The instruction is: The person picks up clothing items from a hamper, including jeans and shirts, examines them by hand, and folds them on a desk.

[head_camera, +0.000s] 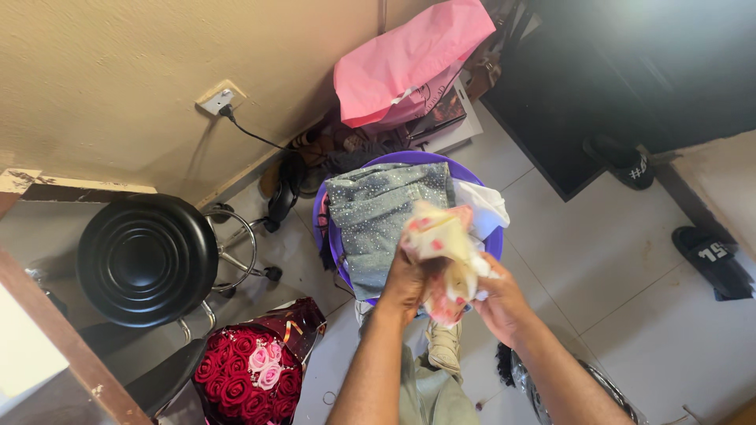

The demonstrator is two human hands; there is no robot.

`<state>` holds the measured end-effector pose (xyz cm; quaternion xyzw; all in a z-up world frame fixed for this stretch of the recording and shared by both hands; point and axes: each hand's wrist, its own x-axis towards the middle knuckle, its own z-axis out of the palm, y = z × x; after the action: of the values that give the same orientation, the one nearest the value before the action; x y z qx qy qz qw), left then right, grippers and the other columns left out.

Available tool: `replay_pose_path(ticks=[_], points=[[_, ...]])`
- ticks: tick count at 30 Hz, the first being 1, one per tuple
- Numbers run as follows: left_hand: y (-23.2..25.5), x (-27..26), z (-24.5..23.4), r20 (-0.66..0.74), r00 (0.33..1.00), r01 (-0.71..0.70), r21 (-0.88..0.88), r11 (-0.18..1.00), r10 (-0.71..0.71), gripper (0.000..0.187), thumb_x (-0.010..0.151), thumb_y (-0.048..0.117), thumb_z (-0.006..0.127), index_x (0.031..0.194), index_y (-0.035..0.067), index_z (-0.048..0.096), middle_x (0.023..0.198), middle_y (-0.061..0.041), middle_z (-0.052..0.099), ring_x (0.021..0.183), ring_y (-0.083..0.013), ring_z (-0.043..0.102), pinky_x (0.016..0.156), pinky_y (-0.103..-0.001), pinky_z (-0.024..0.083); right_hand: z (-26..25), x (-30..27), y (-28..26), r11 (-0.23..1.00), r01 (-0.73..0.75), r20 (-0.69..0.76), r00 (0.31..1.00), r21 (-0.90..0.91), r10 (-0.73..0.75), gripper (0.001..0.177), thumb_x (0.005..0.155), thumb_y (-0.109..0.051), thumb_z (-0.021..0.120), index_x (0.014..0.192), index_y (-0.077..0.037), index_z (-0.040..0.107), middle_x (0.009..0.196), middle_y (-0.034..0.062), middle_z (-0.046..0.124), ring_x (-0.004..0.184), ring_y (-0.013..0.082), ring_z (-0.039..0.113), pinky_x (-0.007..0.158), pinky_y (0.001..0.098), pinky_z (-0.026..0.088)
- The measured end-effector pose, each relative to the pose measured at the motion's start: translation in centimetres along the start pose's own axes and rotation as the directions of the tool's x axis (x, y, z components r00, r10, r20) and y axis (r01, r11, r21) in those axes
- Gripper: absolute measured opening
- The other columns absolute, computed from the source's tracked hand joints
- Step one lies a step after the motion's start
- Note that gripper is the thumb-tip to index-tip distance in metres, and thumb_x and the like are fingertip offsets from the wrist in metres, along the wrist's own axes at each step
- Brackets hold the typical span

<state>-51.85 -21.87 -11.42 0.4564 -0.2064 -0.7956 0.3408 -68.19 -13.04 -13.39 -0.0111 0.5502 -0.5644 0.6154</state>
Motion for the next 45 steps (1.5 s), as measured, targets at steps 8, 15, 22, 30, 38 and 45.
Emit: replay_pose_path(ticks=[8,15,22,30,38,45], points=[[-3.0,0.5,-2.3,-0.144,0.99,-0.008,-0.122,0.993,-0.01,0.04,0.07,0.003,0.088,0.108,0.001,0.076,0.1,-0.006,0.079,0.083,-0.0162,0.074,0.071,-0.029,0.059,-0.3,3.1,1.3,0.937,-0.024,-0.194,0.98,-0.35,-0.048,0.055,0.089,-0.031,0.056,0.141,-0.011,0.058,0.135,0.0085,0.063,0.124,0.0183,0.054,0.101,0.0388,0.038],[-2.2,4.1,-8.2,-0.23,0.973,-0.003,0.068,0.998,0.019,0.029,0.072,0.003,0.086,0.1,0.002,0.078,0.093,-0.007,0.078,0.074,-0.0179,0.072,0.064,-0.033,0.057,-0.1,5.4,3.1,0.67,-0.036,-0.177,0.974,-0.741,-0.144,0.069,0.091,-0.047,0.065,0.143,-0.004,0.051,0.138,0.0133,0.062,0.125,0.0224,0.059,0.098,0.0389,0.049],[-0.2,5.5,-13.7,-0.365,0.918,-0.079,0.221,0.972,0.158,0.035,0.068,0.006,0.088,0.1,0.002,0.074,0.092,-0.007,0.077,0.076,-0.0176,0.075,0.068,-0.034,0.061,2.0,8.1,2.9,0.582,0.001,-0.104,0.984,-0.813,-0.147,0.085,0.087,-0.052,0.07,0.15,-0.001,0.042,0.141,0.0206,0.058,0.129,0.0262,0.058,0.106,0.037,0.044],[-0.1,4.9,-14.6,-0.351,0.925,0.221,0.193,0.956,-0.143,0.03,0.077,0.021,0.085,0.102,0.005,0.08,0.092,-0.007,0.077,0.067,-0.0165,0.068,0.05,-0.033,0.047,4.8,7.8,1.6,0.505,-0.089,-0.112,0.994,-0.859,-0.015,0.091,0.071,-0.057,0.082,0.137,0.0,0.056,0.124,0.018,0.073,0.113,0.0242,0.071,0.1,0.0366,0.052],[-1.5,4.8,-13.7,-0.183,0.966,0.216,0.179,0.96,-0.183,0.028,0.074,0.013,0.086,0.1,0.003,0.08,0.095,-0.007,0.078,0.074,-0.0167,0.073,0.063,-0.032,0.06,6.1,6.0,4.4,0.627,-0.089,-0.236,0.959,-0.774,-0.156,0.074,0.068,-0.038,0.089,0.126,-0.001,0.06,0.117,0.0143,0.075,0.104,0.0224,0.073,0.092,0.0351,0.054],[0.3,3.7,-11.9,-0.189,0.982,0.079,0.433,0.898,0.004,0.039,0.071,0.014,0.085,0.108,0.003,0.08,0.101,-0.009,0.081,0.09,-0.0211,0.076,0.081,-0.035,0.058,7.4,6.6,3.5,0.667,-0.086,-0.219,0.969,-0.74,-0.118,0.075,0.069,-0.028,0.089,0.129,-0.002,0.054,0.118,0.0159,0.072,0.106,0.0209,0.071,0.093,0.0344,0.054]])
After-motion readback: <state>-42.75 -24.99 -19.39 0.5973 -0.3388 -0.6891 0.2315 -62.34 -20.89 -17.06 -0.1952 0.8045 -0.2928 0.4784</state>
